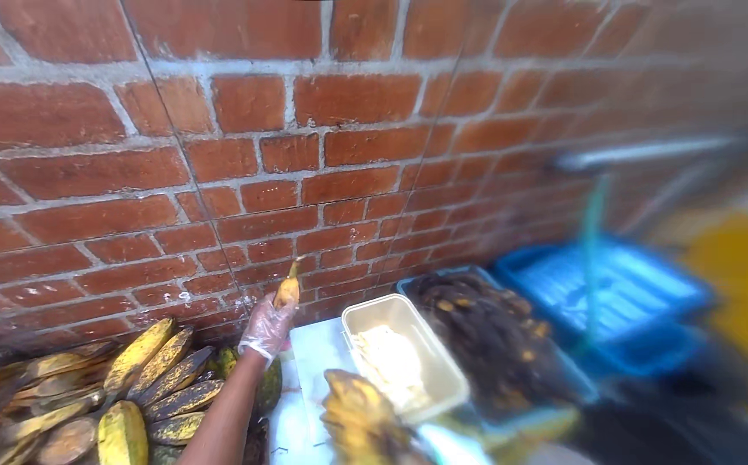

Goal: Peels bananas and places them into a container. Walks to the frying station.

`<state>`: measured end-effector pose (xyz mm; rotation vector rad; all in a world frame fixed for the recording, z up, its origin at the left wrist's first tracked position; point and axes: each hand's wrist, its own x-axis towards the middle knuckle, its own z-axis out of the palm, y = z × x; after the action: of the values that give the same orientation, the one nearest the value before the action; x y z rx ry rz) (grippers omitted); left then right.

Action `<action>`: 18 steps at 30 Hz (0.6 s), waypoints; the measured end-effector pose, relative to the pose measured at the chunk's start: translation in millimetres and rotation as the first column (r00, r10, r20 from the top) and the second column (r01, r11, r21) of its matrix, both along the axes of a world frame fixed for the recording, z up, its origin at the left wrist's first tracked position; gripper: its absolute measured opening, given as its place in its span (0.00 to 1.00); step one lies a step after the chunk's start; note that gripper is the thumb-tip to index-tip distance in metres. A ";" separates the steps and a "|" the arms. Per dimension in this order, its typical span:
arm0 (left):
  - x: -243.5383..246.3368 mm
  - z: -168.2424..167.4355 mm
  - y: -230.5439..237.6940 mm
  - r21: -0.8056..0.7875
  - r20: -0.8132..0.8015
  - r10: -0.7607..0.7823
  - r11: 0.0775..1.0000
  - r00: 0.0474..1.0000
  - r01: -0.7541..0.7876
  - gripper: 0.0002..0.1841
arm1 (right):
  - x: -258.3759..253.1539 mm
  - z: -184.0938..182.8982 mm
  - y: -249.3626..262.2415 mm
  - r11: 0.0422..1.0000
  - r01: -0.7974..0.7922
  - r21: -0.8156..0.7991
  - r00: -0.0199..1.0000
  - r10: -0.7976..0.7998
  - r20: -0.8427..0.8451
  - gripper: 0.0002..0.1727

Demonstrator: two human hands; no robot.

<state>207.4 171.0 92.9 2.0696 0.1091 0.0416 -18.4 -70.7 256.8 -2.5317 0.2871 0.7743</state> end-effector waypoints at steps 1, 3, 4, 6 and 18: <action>-15.8 16.1 3.5 -0.249 0.047 0.013 0.969 0.999 -0.001 0.24 | 12.9 -23.9 -9.5 0.996 -0.087 -0.005 0.994 0.087 0.060 0.35; -48.4 47.4 14.2 -0.579 0.054 0.041 0.815 0.998 -0.002 0.23 | 54.7 -79.2 -19.8 0.978 -0.203 -0.046 0.962 0.208 0.178 0.43; -63.9 57.9 21.8 -0.668 0.030 0.040 0.744 0.999 -0.010 0.24 | 77.7 -87.5 -13.7 0.973 -0.227 -0.046 0.954 0.232 0.191 0.44; -91.3 68.9 35.3 -0.795 -0.010 0.028 0.606 1.000 -0.025 0.24 | 114.1 -81.9 6.9 0.978 -0.207 -0.022 0.945 0.205 0.256 0.42; -190.3 41.0 -16.8 -0.769 -0.024 0.394 0.580 0.919 -0.269 0.25 | 77.6 -21.1 48.1 0.753 -0.651 0.097 0.736 0.594 0.325 0.21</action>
<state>17.0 154.2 133.9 1.1494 0.3633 0.3337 59.2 -22.6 235.8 -2.4854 -0.7553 0.6162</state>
